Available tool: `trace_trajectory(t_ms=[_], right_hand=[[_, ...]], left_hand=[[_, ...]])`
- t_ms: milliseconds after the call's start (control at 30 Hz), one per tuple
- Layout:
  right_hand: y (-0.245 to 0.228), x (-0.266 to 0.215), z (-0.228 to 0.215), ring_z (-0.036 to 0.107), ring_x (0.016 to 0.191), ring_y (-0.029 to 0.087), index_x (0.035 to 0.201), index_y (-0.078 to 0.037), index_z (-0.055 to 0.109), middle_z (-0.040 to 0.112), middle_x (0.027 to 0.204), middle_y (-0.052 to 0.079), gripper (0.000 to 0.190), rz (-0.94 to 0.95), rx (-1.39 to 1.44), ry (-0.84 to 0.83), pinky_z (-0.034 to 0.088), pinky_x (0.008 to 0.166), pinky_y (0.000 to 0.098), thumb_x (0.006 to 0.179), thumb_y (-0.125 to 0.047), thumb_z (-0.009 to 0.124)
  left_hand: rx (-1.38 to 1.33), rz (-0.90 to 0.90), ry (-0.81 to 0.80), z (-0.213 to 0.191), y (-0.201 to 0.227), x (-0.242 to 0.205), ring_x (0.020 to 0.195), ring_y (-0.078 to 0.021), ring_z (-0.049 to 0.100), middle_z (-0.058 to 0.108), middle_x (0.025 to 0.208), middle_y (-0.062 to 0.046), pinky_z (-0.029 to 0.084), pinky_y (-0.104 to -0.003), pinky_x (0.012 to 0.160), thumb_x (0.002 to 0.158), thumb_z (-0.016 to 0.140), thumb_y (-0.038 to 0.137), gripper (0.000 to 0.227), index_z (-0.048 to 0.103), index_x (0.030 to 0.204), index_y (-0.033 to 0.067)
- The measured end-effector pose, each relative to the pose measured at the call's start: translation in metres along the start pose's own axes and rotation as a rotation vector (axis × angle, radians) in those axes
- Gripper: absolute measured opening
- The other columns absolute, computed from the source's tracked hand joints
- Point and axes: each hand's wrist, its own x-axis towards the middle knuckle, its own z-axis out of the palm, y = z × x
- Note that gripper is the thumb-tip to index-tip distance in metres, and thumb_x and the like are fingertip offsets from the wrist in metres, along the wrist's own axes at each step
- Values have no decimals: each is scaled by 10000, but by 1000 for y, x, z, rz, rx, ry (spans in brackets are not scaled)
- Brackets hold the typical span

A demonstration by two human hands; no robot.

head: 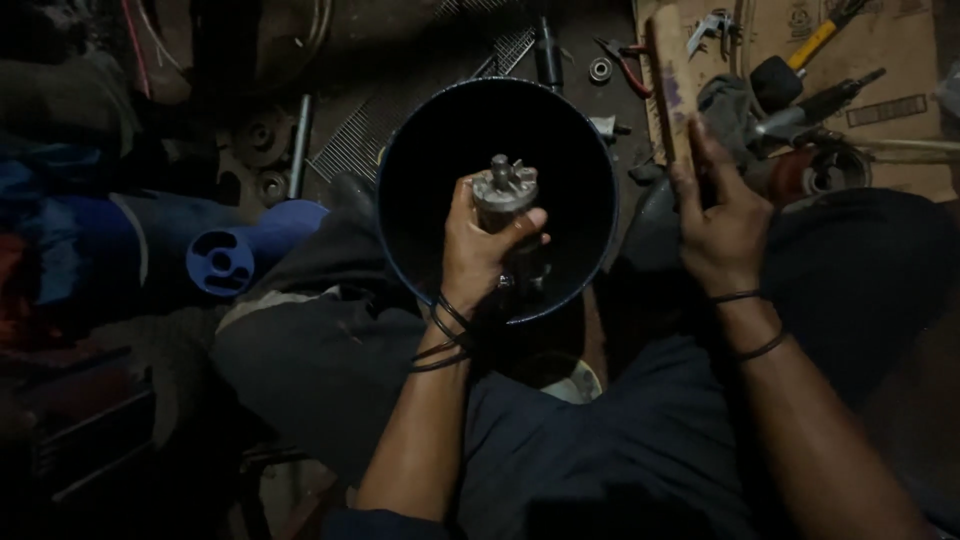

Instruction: Cleaning a metal motor rotor using a wire brush over a bucket.

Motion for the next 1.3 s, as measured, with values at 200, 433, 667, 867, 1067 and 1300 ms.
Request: trace_trajectory(t_ms=[200, 433, 667, 867, 1067, 1300], right_hand=[[-14, 0, 5, 672, 1116, 440, 1501, -141, 616, 721, 1239, 251, 416, -22, -21, 6, 565, 892, 564, 1096, -144, 713], [-55, -22, -17, 577, 1280, 423, 1493, -91, 586, 633, 1394, 238, 379, 77, 98, -65, 488, 1046, 553, 1118, -131, 620], [-112, -109, -45, 640, 1301, 220, 1422, -33, 572, 629, 1472, 102, 477, 433, 277, -346, 502, 1055, 325, 953, -118, 583], [-114, -102, -44, 635, 1309, 264, 1433, -51, 556, 608, 1485, 141, 488, 481, 293, -324, 516, 1061, 362, 963, -180, 572], [-124, -100, -44, 645, 1297, 251, 1414, -25, 564, 605, 1490, 122, 464, 418, 275, -330, 524, 1057, 338, 984, -197, 544], [-112, -75, 0, 756, 844, 173, 1381, -85, 641, 722, 1323, 103, 398, 368, 127, -295, 586, 676, 281, 990, -134, 577]], left_hand=[[56, -70, 215, 14, 17, -1, 887, -150, 642, 670, 987, -57, 631, -399, 640, 782, 877, 274, 407, 670, 1065, 66], [391, 55, 210, 6, -5, 1, 1039, -170, 625, 699, 1060, -53, 515, -393, 927, 610, 1003, 324, 706, 656, 1196, 137], [584, 141, 154, -3, 5, 2, 973, -197, 754, 710, 1120, -67, 628, -314, 856, 735, 886, 264, 680, 506, 1278, 111], [648, 164, 164, -6, -3, 1, 1016, -211, 753, 728, 1161, -82, 603, -310, 903, 714, 910, 222, 709, 530, 1293, 70], [624, 185, 172, -7, -2, 3, 958, -206, 752, 722, 1111, -108, 626, -305, 857, 651, 951, 247, 805, 489, 1274, 32], [830, 193, 190, -2, -10, -2, 895, -269, 761, 739, 1072, -97, 599, -362, 784, 650, 850, 135, 700, 506, 1259, 109]])
